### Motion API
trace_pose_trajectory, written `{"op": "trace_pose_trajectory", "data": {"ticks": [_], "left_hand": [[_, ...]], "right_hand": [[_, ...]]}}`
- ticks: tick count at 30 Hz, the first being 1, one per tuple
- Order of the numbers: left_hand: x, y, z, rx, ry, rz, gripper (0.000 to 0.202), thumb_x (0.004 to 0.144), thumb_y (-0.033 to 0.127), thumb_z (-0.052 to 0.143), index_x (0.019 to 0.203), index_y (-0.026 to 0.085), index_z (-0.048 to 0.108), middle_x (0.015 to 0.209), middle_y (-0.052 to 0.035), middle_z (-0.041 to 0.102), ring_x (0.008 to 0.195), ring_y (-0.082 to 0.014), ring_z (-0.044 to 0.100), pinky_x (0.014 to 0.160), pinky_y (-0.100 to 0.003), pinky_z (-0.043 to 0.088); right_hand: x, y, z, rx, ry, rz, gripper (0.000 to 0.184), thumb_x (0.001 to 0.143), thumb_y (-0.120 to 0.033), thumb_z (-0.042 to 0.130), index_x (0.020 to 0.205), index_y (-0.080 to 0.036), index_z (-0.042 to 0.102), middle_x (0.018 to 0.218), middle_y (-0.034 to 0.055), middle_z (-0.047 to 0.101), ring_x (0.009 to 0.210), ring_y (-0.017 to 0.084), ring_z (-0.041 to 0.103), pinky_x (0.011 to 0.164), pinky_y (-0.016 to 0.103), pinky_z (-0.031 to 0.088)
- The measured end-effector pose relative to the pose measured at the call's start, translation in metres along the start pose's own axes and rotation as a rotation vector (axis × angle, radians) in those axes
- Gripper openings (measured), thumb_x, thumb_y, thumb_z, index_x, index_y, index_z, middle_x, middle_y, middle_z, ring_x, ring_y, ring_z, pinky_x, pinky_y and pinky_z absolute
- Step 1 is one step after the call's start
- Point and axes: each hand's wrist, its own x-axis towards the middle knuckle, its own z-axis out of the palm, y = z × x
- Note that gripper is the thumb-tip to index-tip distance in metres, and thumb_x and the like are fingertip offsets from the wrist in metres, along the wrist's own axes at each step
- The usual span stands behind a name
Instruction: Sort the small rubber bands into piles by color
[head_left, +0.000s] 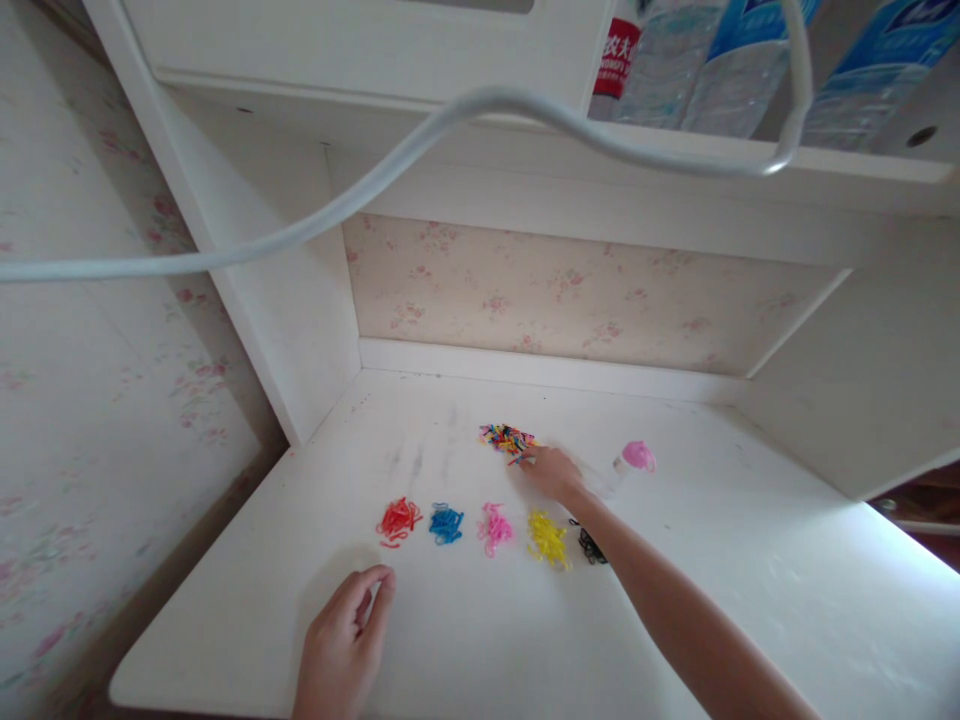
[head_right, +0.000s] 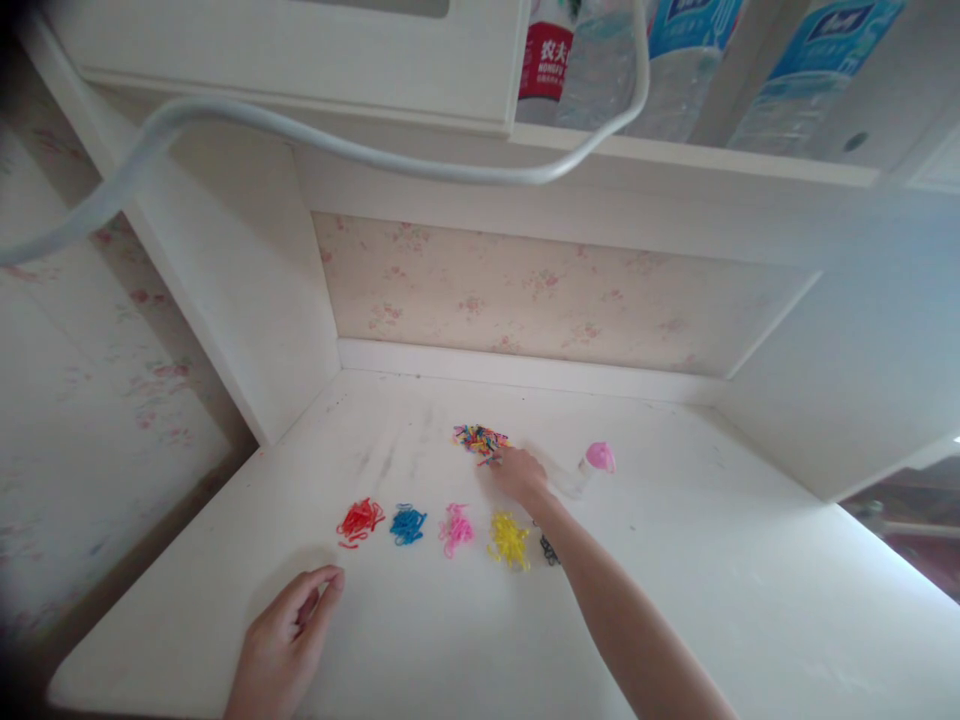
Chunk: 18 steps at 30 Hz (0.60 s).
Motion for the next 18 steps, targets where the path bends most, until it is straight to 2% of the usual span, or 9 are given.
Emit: {"op": "trace_pose_trajectory", "data": {"ticks": [7,10,13,18], "left_hand": [[0.0024,-0.0004,0.0015,0.027,0.01,0.019,0.032,0.084,0.047,0.047,0.088,0.02,0.064,0.069,0.0003,0.065,0.056,-0.0117,0.059,0.056,-0.019,0.048],[0.0024,-0.0006,0.0021,0.038,0.015,0.037,0.033,0.084,0.047,0.047,0.089,0.02,0.064,0.069,-0.0001,0.065,0.057,-0.0118,0.059,0.056,-0.019,0.048],[0.0017,0.0005,0.0013,0.049,0.025,0.046,0.033,0.085,0.047,0.047,0.088,0.02,0.064,0.068,-0.0001,0.065,0.055,-0.0115,0.059,0.055,-0.018,0.048],[0.0022,0.0025,0.0007,0.054,0.033,0.05,0.032,0.084,0.046,0.047,0.086,0.02,0.065,0.066,-0.0001,0.065,0.054,-0.0117,0.059,0.052,-0.018,0.048]], "right_hand": [[-0.0006,0.0037,0.002,-0.04,-0.024,-0.014,0.035,0.09,-0.044,0.045,0.108,-0.017,0.058,0.101,0.0052,0.063,0.087,0.015,0.06,0.078,0.035,0.048],[-0.0023,0.007,0.0028,-0.051,-0.026,-0.02,0.034,0.09,-0.044,0.046,0.107,-0.016,0.057,0.099,0.0042,0.062,0.084,0.014,0.06,0.077,0.035,0.049],[-0.0028,0.0085,0.0017,-0.056,-0.008,-0.032,0.035,0.092,-0.042,0.041,0.111,-0.019,0.057,0.098,0.0056,0.064,0.085,0.016,0.061,0.075,0.033,0.048],[0.0004,0.0049,-0.0029,-0.056,0.012,-0.068,0.032,0.089,-0.038,0.041,0.115,-0.031,0.059,0.105,0.0052,0.066,0.093,0.02,0.062,0.074,0.027,0.044]]}}
